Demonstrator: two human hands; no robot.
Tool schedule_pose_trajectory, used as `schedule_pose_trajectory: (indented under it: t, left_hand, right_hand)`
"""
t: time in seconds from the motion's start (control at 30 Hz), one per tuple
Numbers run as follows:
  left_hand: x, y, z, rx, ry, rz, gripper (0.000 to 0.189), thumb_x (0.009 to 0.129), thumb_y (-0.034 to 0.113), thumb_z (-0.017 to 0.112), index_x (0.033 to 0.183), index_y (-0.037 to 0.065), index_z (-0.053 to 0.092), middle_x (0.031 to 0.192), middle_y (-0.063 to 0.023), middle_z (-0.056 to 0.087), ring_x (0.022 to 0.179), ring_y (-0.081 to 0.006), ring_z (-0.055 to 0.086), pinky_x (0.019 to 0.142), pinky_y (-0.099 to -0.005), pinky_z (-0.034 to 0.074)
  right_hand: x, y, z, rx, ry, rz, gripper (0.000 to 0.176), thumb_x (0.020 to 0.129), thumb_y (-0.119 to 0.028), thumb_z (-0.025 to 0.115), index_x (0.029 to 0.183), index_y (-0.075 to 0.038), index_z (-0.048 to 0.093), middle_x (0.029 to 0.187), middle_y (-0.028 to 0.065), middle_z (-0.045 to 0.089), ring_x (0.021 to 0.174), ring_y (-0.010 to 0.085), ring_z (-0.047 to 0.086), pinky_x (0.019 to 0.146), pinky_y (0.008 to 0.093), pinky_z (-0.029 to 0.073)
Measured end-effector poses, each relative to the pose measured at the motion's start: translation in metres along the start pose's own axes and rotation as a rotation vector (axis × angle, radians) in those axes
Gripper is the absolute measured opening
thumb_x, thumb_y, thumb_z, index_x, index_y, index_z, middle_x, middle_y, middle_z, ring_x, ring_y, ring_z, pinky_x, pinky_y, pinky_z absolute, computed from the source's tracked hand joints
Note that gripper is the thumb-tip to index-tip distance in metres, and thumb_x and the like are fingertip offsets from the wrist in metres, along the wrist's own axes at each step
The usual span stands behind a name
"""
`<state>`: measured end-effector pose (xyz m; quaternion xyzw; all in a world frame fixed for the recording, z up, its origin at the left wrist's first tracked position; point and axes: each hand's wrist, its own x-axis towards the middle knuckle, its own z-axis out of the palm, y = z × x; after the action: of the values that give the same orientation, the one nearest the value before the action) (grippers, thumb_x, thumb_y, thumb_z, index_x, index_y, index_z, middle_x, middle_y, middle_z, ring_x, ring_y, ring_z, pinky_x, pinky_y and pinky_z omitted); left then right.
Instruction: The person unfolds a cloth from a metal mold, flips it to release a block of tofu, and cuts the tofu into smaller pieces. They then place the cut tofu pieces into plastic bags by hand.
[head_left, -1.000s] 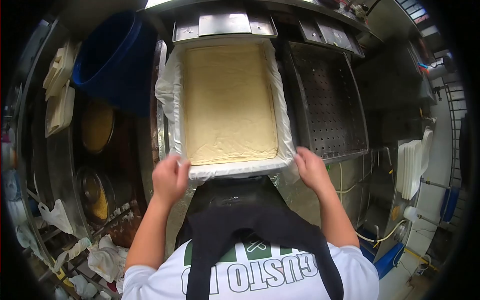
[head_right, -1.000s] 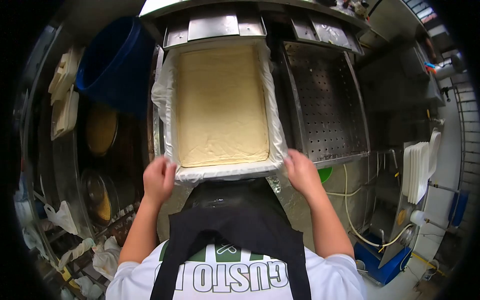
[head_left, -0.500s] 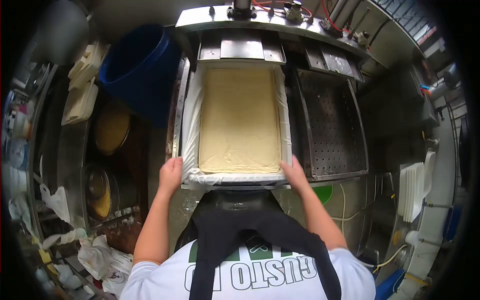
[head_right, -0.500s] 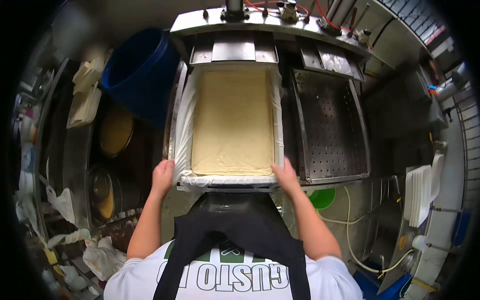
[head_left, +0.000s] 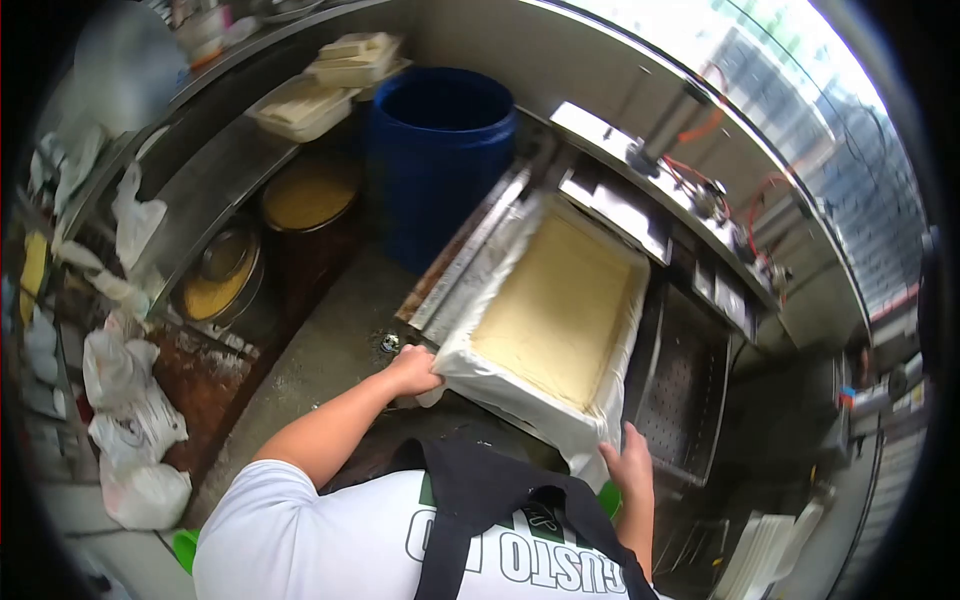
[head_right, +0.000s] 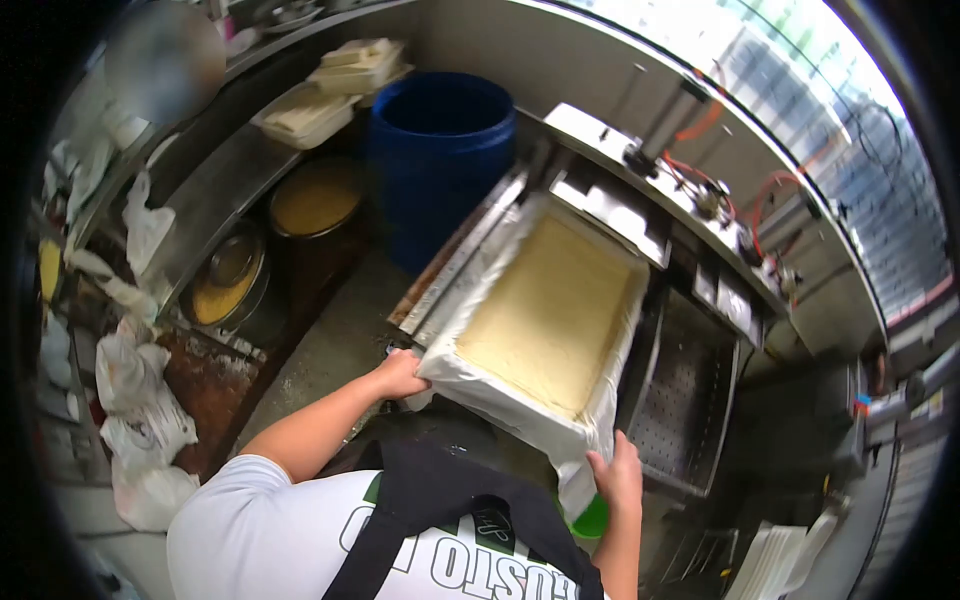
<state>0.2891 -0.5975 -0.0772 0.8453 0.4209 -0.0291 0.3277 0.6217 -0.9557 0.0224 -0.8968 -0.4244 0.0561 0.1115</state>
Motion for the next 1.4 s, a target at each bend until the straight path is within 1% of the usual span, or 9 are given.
schedule_pose_trajectory:
  t: [0.13,0.3,0.4,0.7,0.87,1.0,1.13,1.23,1.4]
  left_hand:
    - [-0.057,-0.038,-0.063,-0.484,-0.359,0.138,0.040,0.086,0.035,0.075,0.109,0.002,0.070,0.095,-0.0092,0.074,0.090,-0.0161,0.066,0.081,-0.0377,0.054]
    - [-0.099,-0.118,-0.105,-0.386,-0.278,0.169,0.035,0.090,0.032,0.067,0.109,0.002,0.069,0.103,-0.0219,0.073,0.101,-0.0370,0.071,0.087,-0.0448,0.055]
    - [-0.118,-0.216,-0.132,0.036,-0.148,-0.162,0.034,0.095,0.032,0.065,0.112,0.003,0.068,0.110,-0.0236,0.071,0.105,-0.0400,0.068,0.091,-0.0484,0.054]
    - [-0.238,-0.371,-0.220,-0.032,0.087,-0.522,0.037,0.097,0.034,0.066,0.109,0.000,0.067,0.111,-0.0262,0.070,0.106,-0.0457,0.066,0.093,-0.0544,0.053]
    - [-0.243,-0.387,-0.196,-0.200,0.276,-0.646,0.045,0.099,0.036,0.064,0.123,-0.002,0.063,0.114,-0.0298,0.070,0.109,-0.0473,0.066,0.094,-0.0538,0.053]
    - [-0.257,-0.382,-0.198,-0.440,0.272,-0.685,0.046,0.099,0.034,0.066,0.124,-0.004,0.063,0.106,-0.0278,0.073,0.100,-0.0455,0.070,0.087,-0.0505,0.055]
    - [-0.266,-0.386,-0.217,-0.460,0.312,-0.911,0.043,0.097,0.030,0.068,0.123,-0.005,0.064,0.101,-0.0271,0.074,0.096,-0.0446,0.071,0.084,-0.0485,0.056]
    - [-0.266,-0.407,-0.223,-0.353,0.310,-1.056,0.042,0.096,0.027,0.070,0.123,-0.005,0.064,0.097,-0.0267,0.074,0.092,-0.0445,0.072,0.082,-0.0479,0.057]
    - [-0.245,-0.417,-0.246,-0.439,0.340,-1.059,0.044,0.097,0.034,0.070,0.123,-0.001,0.065,0.091,-0.0225,0.074,0.088,-0.0361,0.074,0.077,-0.0433,0.056]
  right_hand:
    - [0.019,-0.096,-0.016,0.463,0.008,0.093,0.040,0.093,-0.017,0.075,0.127,0.003,0.065,0.105,0.0164,0.073,0.086,0.0219,0.071,0.081,0.0340,0.057]
    - [0.065,-0.276,0.051,0.796,-0.161,-0.210,0.027,0.099,-0.010,0.068,0.122,0.005,0.066,0.095,0.0111,0.074,0.084,0.0146,0.070,0.078,0.0304,0.056]
    - [0.088,-0.381,0.101,0.745,-0.352,-0.331,0.026,0.100,-0.014,0.069,0.119,0.003,0.069,0.091,0.0103,0.074,0.084,0.0139,0.070,0.079,0.0304,0.056]
    - [0.144,-0.607,0.194,0.588,-0.746,-0.622,0.033,0.098,-0.027,0.070,0.117,0.000,0.072,0.096,0.0177,0.076,0.087,0.0249,0.074,0.081,0.0367,0.057]
    - [0.193,-0.719,0.286,0.590,-0.991,-0.536,0.029,0.098,-0.029,0.065,0.097,-0.001,0.073,0.076,0.0132,0.071,0.059,0.0220,0.066,0.059,0.0361,0.053]
    - [0.273,-0.836,0.402,1.147,-1.318,-0.012,0.031,0.101,-0.035,0.066,0.089,-0.007,0.064,0.071,0.0059,0.063,0.056,0.0179,0.062,0.049,0.0330,0.050]
    - [0.339,-0.979,0.432,1.228,-0.910,0.151,0.042,0.096,-0.046,0.073,0.099,-0.005,0.062,0.075,0.0027,0.057,0.057,0.0171,0.060,0.049,0.0305,0.049]
    - [0.367,-1.048,0.435,1.198,-0.912,0.205,0.054,0.093,-0.052,0.075,0.111,-0.002,0.062,0.085,0.0060,0.062,0.060,0.0167,0.060,0.049,0.0303,0.050]
    - [0.345,-1.058,0.451,1.282,-0.979,0.090,0.034,0.101,-0.034,0.066,0.111,-0.003,0.059,0.082,0.0072,0.064,0.058,0.0173,0.060,0.049,0.0314,0.048]
